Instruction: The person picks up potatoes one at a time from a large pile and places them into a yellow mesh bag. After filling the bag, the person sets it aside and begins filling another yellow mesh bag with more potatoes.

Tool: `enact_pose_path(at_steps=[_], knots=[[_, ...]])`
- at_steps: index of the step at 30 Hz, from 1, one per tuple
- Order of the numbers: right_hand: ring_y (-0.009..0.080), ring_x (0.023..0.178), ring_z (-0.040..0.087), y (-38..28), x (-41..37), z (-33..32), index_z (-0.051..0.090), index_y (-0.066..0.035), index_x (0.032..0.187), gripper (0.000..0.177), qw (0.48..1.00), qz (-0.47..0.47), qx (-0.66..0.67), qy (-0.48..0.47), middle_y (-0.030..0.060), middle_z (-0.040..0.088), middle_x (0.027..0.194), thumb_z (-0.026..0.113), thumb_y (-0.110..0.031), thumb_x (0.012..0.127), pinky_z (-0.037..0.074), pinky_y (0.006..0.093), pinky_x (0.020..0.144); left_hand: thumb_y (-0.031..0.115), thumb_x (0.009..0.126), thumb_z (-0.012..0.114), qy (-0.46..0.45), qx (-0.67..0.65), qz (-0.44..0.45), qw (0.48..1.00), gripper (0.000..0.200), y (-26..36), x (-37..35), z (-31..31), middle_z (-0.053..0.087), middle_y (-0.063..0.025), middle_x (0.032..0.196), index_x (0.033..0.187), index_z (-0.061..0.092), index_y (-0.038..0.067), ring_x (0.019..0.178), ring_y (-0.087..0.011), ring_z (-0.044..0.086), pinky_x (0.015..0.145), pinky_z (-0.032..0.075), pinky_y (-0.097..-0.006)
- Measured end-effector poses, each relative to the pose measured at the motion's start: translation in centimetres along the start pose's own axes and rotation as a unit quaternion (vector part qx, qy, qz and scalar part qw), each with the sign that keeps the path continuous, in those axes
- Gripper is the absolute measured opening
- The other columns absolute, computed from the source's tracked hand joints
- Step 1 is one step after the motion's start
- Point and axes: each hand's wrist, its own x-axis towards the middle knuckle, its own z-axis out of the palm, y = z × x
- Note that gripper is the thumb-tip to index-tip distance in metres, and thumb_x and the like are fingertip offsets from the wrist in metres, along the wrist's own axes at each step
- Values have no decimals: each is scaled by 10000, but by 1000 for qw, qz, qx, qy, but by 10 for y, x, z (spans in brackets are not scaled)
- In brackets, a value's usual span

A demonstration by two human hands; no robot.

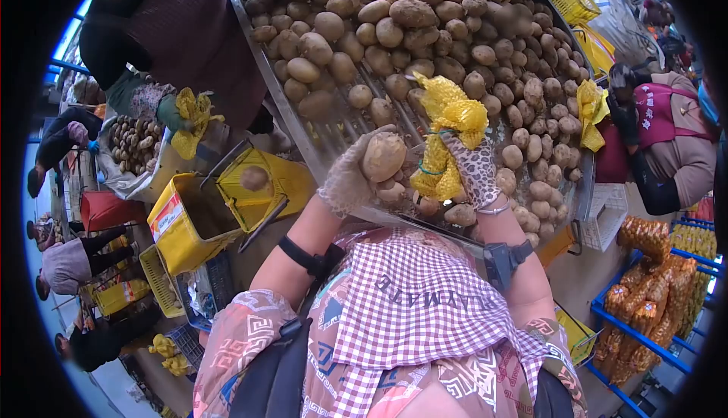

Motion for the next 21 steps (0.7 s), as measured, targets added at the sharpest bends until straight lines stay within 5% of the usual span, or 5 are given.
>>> enact_pose_path(at_steps=[5,11,15,17,21], knots=[[274,966,632,3,-7,32,511,-16,1210,572,820,-404,-396,-92,111,649,1005,773,-270,770,508,334,870,251,855,678,34,497,149,854,698,-15,13,-22,449,-121,1360,1414,309,54,1237,-241,465,1073,374,-377],[198,905,657,19,8,-17,601,-7,1111,317,996,75,-45,-13,88,677,985,694,-166,853,538,312,806,134,712,789,43,595,142,790,784,-8,-3,19,475,-102,1328,1381,387,55,1246,-227,462,1071,371,-350],[207,922,648,22,2,6,581,1,1122,340,996,-67,-47,-38,86,667,998,688,-190,862,533,311,814,174,704,794,53,541,187,818,801,-18,2,4,477,-118,1317,1375,376,45,1229,-233,471,1053,388,-377],[239,935,643,34,-4,30,559,-9,1138,427,802,-464,-376,1,108,658,1009,720,-257,831,523,325,822,225,712,792,61,509,200,835,801,-21,1,3,477,-128,1306,1369,373,39,1210,-241,481,1048,390,-371],[269,1020,613,63,6,-31,537,-1,1193,544,955,-64,-290,-20,146,648,1055,737,-328,806,481,366,881,358,811,703,44,99,66,992,652,-2,-28,15,511,-100,1284,1329,426,73,1134,-240,541,919,494,-386]])
